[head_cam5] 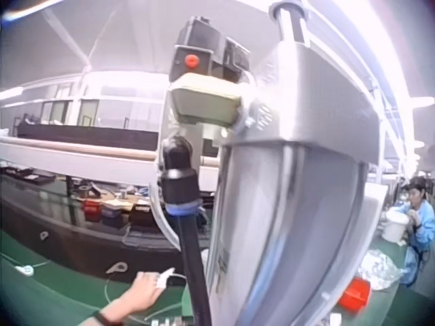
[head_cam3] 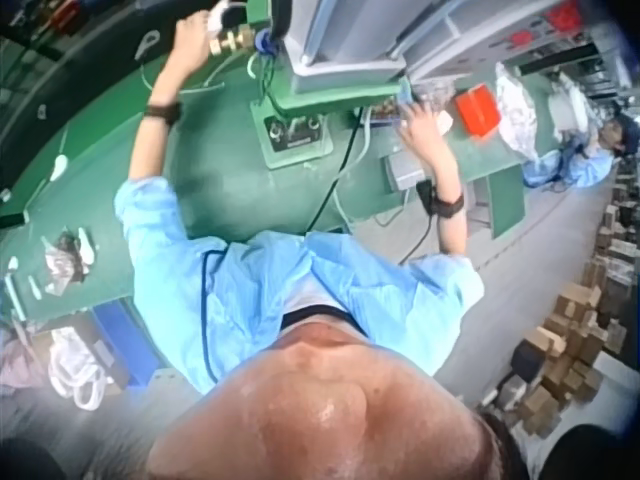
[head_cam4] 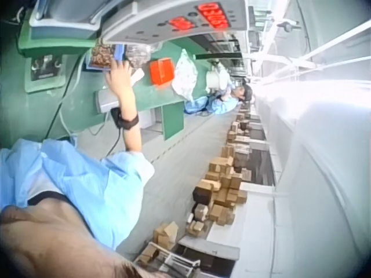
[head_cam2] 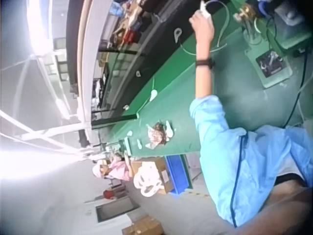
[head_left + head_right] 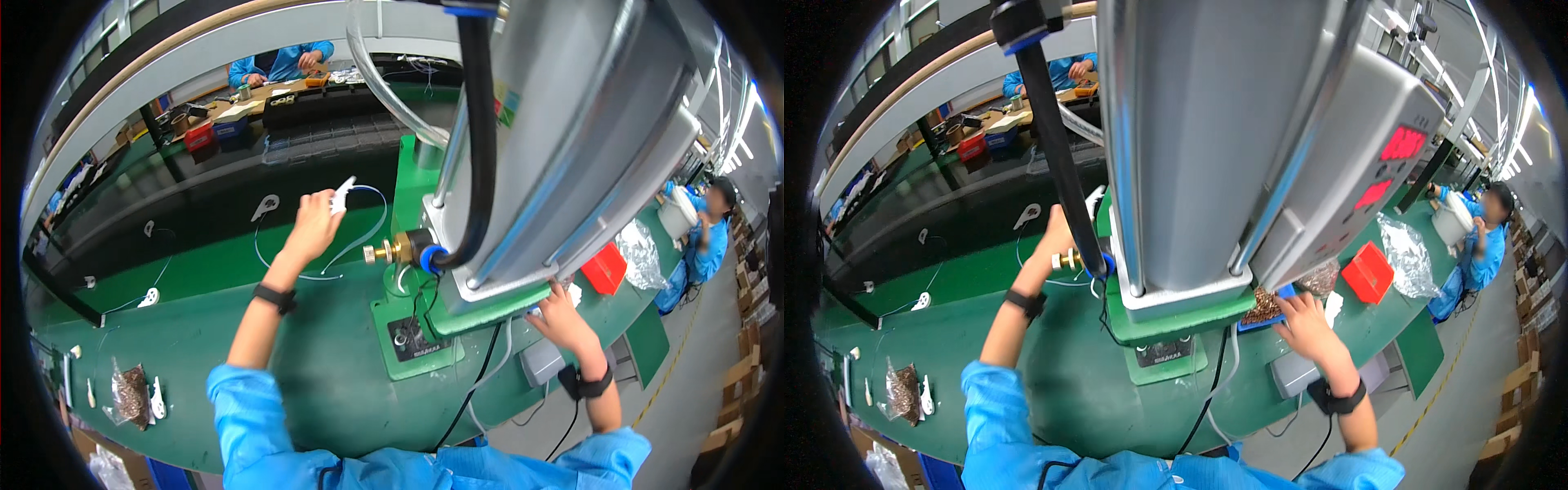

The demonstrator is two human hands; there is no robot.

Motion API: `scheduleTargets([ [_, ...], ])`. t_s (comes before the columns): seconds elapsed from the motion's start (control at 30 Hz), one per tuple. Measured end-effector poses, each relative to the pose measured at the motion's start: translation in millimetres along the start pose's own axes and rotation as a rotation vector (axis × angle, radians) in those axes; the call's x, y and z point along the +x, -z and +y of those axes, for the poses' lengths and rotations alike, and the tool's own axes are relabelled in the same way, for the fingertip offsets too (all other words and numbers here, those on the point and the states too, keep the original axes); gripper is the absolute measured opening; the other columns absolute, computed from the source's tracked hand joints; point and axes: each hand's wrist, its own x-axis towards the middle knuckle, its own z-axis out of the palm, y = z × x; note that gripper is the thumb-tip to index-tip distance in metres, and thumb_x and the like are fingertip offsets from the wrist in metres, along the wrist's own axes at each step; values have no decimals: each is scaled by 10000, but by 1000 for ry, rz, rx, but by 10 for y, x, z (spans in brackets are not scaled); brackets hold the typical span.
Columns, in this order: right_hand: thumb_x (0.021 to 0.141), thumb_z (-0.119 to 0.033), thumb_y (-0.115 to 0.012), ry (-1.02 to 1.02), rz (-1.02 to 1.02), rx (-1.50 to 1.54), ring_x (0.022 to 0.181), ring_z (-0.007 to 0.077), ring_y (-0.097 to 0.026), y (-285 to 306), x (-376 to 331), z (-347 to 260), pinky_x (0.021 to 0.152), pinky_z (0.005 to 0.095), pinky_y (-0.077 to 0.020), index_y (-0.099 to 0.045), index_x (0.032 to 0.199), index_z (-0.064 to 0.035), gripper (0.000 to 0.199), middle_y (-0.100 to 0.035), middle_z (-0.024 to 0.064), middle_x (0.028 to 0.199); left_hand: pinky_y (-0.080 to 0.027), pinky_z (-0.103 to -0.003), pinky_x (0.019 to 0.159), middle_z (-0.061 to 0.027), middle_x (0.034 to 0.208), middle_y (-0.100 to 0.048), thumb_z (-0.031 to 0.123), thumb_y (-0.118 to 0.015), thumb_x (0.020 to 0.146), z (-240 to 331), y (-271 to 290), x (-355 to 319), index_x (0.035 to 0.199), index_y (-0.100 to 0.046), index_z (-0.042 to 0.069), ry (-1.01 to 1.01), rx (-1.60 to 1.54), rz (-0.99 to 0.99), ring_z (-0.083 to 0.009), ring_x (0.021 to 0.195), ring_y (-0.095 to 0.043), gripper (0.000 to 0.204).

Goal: The worker is using a pneumatic press machine to attach components to circular plastic parts and then sorting them into containers.

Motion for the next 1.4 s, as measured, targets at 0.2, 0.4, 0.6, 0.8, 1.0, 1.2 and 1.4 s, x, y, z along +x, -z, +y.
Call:
scheduleTargets([
  [0.2,725,-158,-623,85,-131,92,1020,399,-482,-616,561,376,863,435,-409,-499,1106,8,434,-551,214,1052,-380,-349,803,-123,933,-540,65,-469,856,936,1673,-1104,1055,-556,12,128,31,42,-287,875,-449,223],
  [0.4,662,-37,-629,195,74,259,778,342,-600,-543,719,131,699,412,-472,-615,821,-13,160,-618,186,769,-383,-304,505,-127,639,-515,109,-468,873,938,2219,-2177,804,-584,-13,503,78,105,-218,521,-463,181],
  [0.6,657,-20,-615,118,288,265,721,353,-594,-626,750,148,669,418,-467,-615,756,0,101,-609,184,719,-391,-311,492,-126,558,-534,226,-538,853,636,1408,-1760,742,-607,-16,436,-140,-389,-204,485,-498,275],
  [0.8,700,-13,-610,55,315,410,705,343,-562,-183,491,-131,670,379,-457,-623,846,19,150,-575,168,783,-469,-390,722,-169,1006,-517,468,-597,776,670,663,-1772,1201,-439,-10,375,71,-206,-318,947,-513,659],
  [1.0,726,8,-592,-22,292,453,706,302,-568,-114,368,-176,645,348,-449,-616,876,30,154,-575,161,770,-459,-426,755,-231,1032,-477,523,-584,769,840,482,-1647,1157,-408,-67,761,103,-242,-365,956,-496,728],
  [1.2,747,3,-580,12,354,534,685,269,-567,-70,339,-295,635,335,-451,-619,889,24,148,-573,143,761,-457,-427,721,-200,972,-517,370,-552,846,610,323,-1492,1114,-435,35,619,-51,-279,-354,879,-542,445],
  [1.4,757,-13,-584,-19,380,531,648,245,-562,112,179,-198,616,322,-449,-628,898,8,149,-578,133,767,-331,-211,515,-50,815,-541,373,-423,926,1143,586,-1155,1135,-395,93,569,-841,-119,-44,621,-420,351],
])
